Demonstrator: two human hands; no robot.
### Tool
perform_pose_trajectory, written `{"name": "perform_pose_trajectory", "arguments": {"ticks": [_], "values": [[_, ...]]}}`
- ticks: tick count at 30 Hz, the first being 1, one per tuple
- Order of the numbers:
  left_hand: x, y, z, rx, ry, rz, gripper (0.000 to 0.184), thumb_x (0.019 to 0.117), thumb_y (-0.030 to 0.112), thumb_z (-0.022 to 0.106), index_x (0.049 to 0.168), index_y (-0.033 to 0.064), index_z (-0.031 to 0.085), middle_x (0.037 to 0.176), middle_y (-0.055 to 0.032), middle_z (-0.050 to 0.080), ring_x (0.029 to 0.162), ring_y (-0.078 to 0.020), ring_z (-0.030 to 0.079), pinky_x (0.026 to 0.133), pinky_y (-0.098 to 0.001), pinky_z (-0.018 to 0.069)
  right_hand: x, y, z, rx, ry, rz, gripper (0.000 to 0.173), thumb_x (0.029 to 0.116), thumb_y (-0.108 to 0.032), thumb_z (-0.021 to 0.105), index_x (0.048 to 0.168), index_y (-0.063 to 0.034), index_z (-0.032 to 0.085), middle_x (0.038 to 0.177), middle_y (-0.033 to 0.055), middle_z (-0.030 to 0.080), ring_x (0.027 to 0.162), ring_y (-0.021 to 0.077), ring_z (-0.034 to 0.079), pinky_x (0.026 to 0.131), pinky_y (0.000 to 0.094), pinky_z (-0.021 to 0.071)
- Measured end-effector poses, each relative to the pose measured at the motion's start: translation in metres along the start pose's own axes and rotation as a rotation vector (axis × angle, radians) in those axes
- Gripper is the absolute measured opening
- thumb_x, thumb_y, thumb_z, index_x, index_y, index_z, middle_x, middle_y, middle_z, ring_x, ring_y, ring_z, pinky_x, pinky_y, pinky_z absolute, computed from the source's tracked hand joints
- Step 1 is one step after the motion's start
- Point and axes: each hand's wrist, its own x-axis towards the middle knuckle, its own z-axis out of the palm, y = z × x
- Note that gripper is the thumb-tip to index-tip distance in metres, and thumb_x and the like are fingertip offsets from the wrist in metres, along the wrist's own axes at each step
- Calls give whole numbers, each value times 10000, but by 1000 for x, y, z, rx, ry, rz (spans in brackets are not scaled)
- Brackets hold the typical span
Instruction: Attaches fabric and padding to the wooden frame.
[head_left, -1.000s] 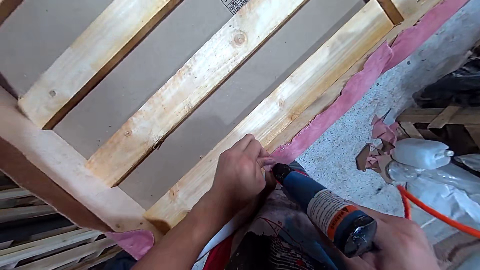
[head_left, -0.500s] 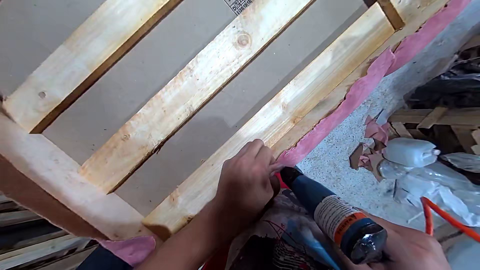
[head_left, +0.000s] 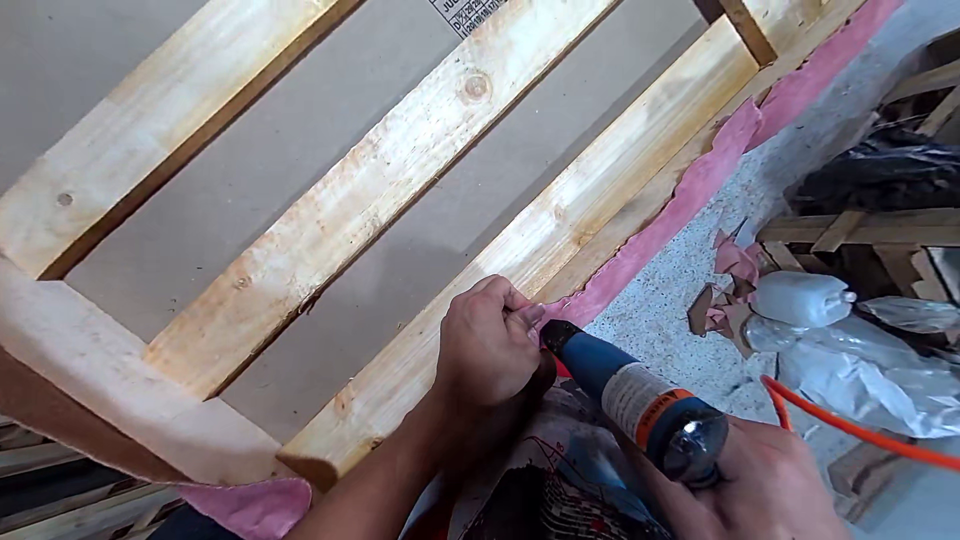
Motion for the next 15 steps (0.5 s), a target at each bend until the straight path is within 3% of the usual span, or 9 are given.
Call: {"name": "perform_pose_trajectory", "arguments": {"ticks": [3, 6, 7, 9, 10, 12, 15], "values": [[-3, -3, -3, 32, 42, 16, 174, 964, 300, 673, 828, 191, 672, 763, 68, 639, 603, -75, 595, 535, -322, 535, 0, 8, -19, -13, 23, 30, 286, 948, -362, 695, 977, -79, 718, 761, 34, 711, 664, 63, 660, 560, 284, 536], [-21, -6, -18, 117, 158, 122, 207, 1000, 340, 608, 918, 177, 704, 843, 58, 664, 712, -72, 638, 632, -343, 579, 17, 33, -49, -194, 193, -64, 329, 947, -437, 633, 986, -117, 703, 719, -5, 678, 611, 52, 624, 509, 309, 505], [-32, -5, -22, 153, 213, 177, 221, 1002, 362, 586, 940, 192, 712, 882, 74, 676, 756, -48, 655, 662, -320, 594, 31, 40, -60, -266, 267, -129, 344, 934, -452, 607, 1025, -138, 714, 699, -30, 651, 584, 47, 589, 488, 309, 470], [-61, -2, -24, 123, 274, 307, 226, 994, 376, 607, 938, 192, 725, 923, 84, 694, 783, -17, 670, 669, -254, 611, 70, 50, -81, -369, 307, -291, 446, 900, -441, 560, 1158, -113, 716, 716, -1, 641, 566, 124, 571, 464, 376, 437], [-78, -1, -22, 64, 244, 360, 215, 996, 361, 626, 933, 182, 727, 921, 73, 698, 768, -19, 666, 655, -240, 606, 93, 53, -89, -404, 254, -362, 507, 902, -431, 549, 1258, -100, 689, 795, 51, 672, 619, 199, 616, 493, 440, 468], [-108, 0, -9, -65, 90, 394, 239, 1010, 375, 644, 928, 166, 727, 896, 53, 716, 746, -27, 669, 655, -242, 599, 148, 60, -97, -447, 77, -485, 589, 923, -374, 591, 1461, -132, 573, 1031, 175, 695, 845, 360, 690, 669, 577, 550], [-137, -5, 19, -159, -75, 321, 270, 999, 426, 660, 944, 171, 731, 869, 57, 701, 706, -20, 628, 625, -224, 556, 235, 73, -89, -496, -49, -660, 620, 937, -262, 696, 1528, -268, 509, 1144, 242, 665, 1082, 458, 635, 920, 646, 500]]}}
